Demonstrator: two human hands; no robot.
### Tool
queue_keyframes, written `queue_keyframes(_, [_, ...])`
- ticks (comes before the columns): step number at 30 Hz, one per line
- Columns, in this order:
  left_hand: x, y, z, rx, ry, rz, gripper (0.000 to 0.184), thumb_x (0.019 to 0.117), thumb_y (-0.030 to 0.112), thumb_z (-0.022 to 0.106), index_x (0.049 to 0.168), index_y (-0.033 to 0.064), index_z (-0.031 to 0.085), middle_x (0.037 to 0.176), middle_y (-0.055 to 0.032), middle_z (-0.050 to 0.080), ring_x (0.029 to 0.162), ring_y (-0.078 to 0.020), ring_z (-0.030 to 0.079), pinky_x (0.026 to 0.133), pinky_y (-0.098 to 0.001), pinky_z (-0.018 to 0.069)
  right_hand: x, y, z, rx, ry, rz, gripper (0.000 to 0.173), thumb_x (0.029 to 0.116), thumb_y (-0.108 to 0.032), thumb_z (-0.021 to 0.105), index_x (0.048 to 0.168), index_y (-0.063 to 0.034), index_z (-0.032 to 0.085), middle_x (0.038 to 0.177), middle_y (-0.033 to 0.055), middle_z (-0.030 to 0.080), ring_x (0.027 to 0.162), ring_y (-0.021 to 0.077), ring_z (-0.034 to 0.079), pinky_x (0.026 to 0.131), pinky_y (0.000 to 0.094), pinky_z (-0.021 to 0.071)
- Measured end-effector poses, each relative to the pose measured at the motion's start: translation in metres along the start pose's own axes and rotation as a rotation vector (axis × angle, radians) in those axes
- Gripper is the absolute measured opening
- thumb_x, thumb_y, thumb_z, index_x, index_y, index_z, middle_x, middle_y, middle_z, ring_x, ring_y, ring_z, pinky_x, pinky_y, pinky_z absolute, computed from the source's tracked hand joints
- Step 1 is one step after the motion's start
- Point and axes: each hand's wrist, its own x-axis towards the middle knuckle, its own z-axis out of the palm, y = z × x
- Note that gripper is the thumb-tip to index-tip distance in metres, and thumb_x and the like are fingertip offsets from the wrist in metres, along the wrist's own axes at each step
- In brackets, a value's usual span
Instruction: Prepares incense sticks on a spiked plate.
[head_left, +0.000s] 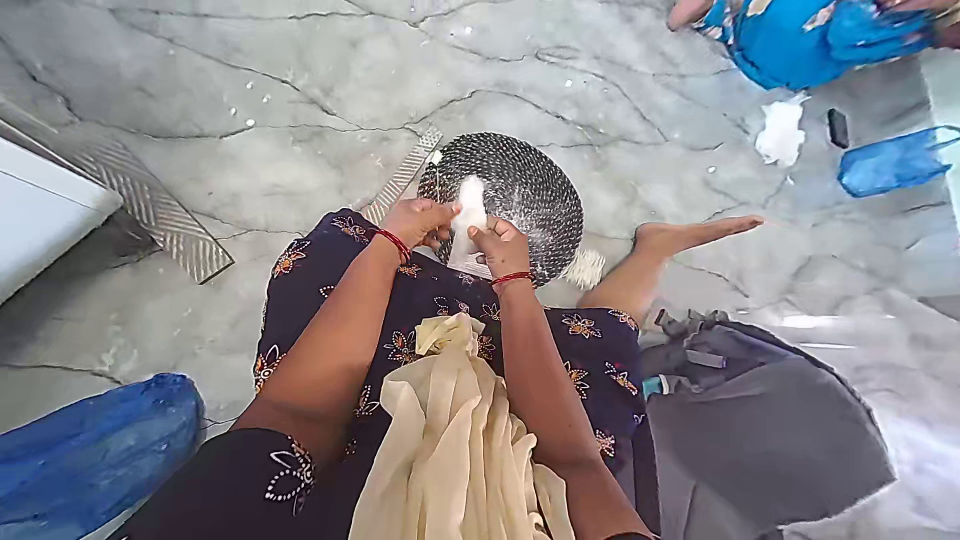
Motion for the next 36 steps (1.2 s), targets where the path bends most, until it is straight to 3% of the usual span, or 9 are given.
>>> queue_keyframes(6, [-0.006, -0.018, 0.029, -0.17, 0.064, 0.008, 0.019, 0.0955, -0.001, 0.068, 0.112, -0.0015, 0.059, 0.085, -0.0037, 0.065, 0.068, -0.0085, 0.063, 0.067, -0.0266, 0.057, -0.005, -0.002, 0.001, -0.096, 0.075, -0.068, 0.041, 0.0949, -0.01, 0.073, 0.133, 0.0012, 0.062, 0.104, 0.0133, 0.074, 0.08, 0.0159, 0.068, 0.073, 0.0343, 0.0551])
queue_keyframes(14, [0.003, -0.025, 0.026, -0.204, 0.107, 0.089, 0.026, 0.0909, -0.013, 0.062, 0.115, -0.0047, 0.058, 0.09, -0.0063, 0.064, 0.073, -0.0107, 0.063, 0.072, -0.0301, 0.0581, -0.002, 0.0, 0.008, 0.072, 0.039, 0.002, 0.053, 0.0928, -0.015, 0.076, 0.139, 0.0002, 0.054, 0.111, 0.0146, 0.068, 0.084, 0.0173, 0.065, 0.069, 0.0338, 0.0547])
queue_keyframes(19, [0.002, -0.025, 0.028, -0.195, 0.08, 0.145, 0.027, 0.0891, -0.015, 0.062, 0.113, -0.003, 0.059, 0.089, -0.004, 0.065, 0.072, -0.0083, 0.063, 0.07, -0.0265, 0.0571, 0.002, -0.006, 0.011, 0.313, 0.111, 0.13, 0.027, 0.0974, -0.003, 0.067, 0.124, -0.0004, 0.063, 0.097, 0.0092, 0.069, 0.071, 0.0099, 0.062, 0.059, 0.0242, 0.0505])
queue_keyframes(22, [0.004, -0.026, 0.026, -0.183, 0.072, 0.171, 0.028, 0.0888, -0.013, 0.064, 0.115, -0.0029, 0.058, 0.089, -0.0037, 0.065, 0.072, -0.0079, 0.063, 0.069, -0.0265, 0.0566, 0.003, -0.007, 0.008, 0.493, 0.106, 0.199, 0.026, 0.0995, -0.002, 0.064, 0.125, -0.0023, 0.06, 0.096, 0.0065, 0.066, 0.072, 0.0088, 0.062, 0.06, 0.023, 0.0512])
queue_keyframes(24, [0.0, -0.029, 0.028, -0.168, 0.054, 0.131, 0.03, 0.0963, -0.005, 0.06, 0.126, -0.0057, 0.056, 0.098, -0.0075, 0.066, 0.078, -0.0105, 0.064, 0.074, -0.03, 0.0576, 0.0, 0.002, 0.005, 0.33, 0.081, 0.12, 0.03, 0.0989, -0.004, 0.065, 0.128, 0.0005, 0.059, 0.1, 0.0082, 0.066, 0.076, 0.0096, 0.061, 0.065, 0.0257, 0.0523])
queue_keyframes(26, [-0.007, -0.022, 0.032, -0.182, 0.048, 0.048, 0.027, 0.108, 0.01, 0.049, 0.129, -0.0064, 0.055, 0.097, -0.0094, 0.065, 0.077, -0.0126, 0.063, 0.074, -0.0318, 0.0568, -0.004, 0.001, -0.004, -0.01, 0.044, -0.021, 0.035, 0.0963, -0.008, 0.068, 0.128, 0.006, 0.061, 0.105, 0.0185, 0.07, 0.089, 0.0223, 0.067, 0.083, 0.0388, 0.057])
queue_keyframes(29, [-0.013, -0.006, 0.029, -0.22, 0.039, 0.014, 0.036, 0.1123, 0.02, 0.041, 0.129, -0.0099, 0.053, 0.096, -0.0142, 0.068, 0.076, -0.0171, 0.067, 0.073, -0.035, 0.0591, -0.007, -0.027, -0.012, -0.413, -0.117, -0.143, 0.041, 0.1008, -0.014, 0.063, 0.135, 0.0067, 0.06, 0.123, 0.0289, 0.067, 0.117, 0.0402, 0.065, 0.106, 0.0554, 0.0467])
queue_keyframes(33, [-0.015, -0.013, 0.035, -0.196, 0.105, -0.032, 0.018, 0.1059, 0.005, 0.053, 0.119, -0.0074, 0.055, 0.091, -0.0122, 0.063, 0.072, -0.0172, 0.061, 0.068, -0.0344, 0.0549, -0.012, -0.034, -0.011, -0.644, -0.257, -0.139, 0.04, 0.1067, -0.02, 0.054, 0.142, -0.0021, 0.058, 0.129, 0.0246, 0.067, 0.124, 0.0402, 0.063, 0.109, 0.0561, 0.0447])
queue_keyframes(36, [-0.017, -0.018, 0.041, -0.292, 0.168, -0.063, 0.009, 0.103, 0.001, 0.057, 0.111, -0.0027, 0.056, 0.087, -0.0101, 0.062, 0.07, -0.0166, 0.06, 0.064, -0.0325, 0.0531, -0.019, -0.032, -0.01, -0.621, -0.226, -0.124, 0.041, 0.1061, -0.021, 0.056, 0.144, -0.0038, 0.056, 0.128, 0.02, 0.069, 0.121, 0.0358, 0.065, 0.107, 0.053, 0.0475])
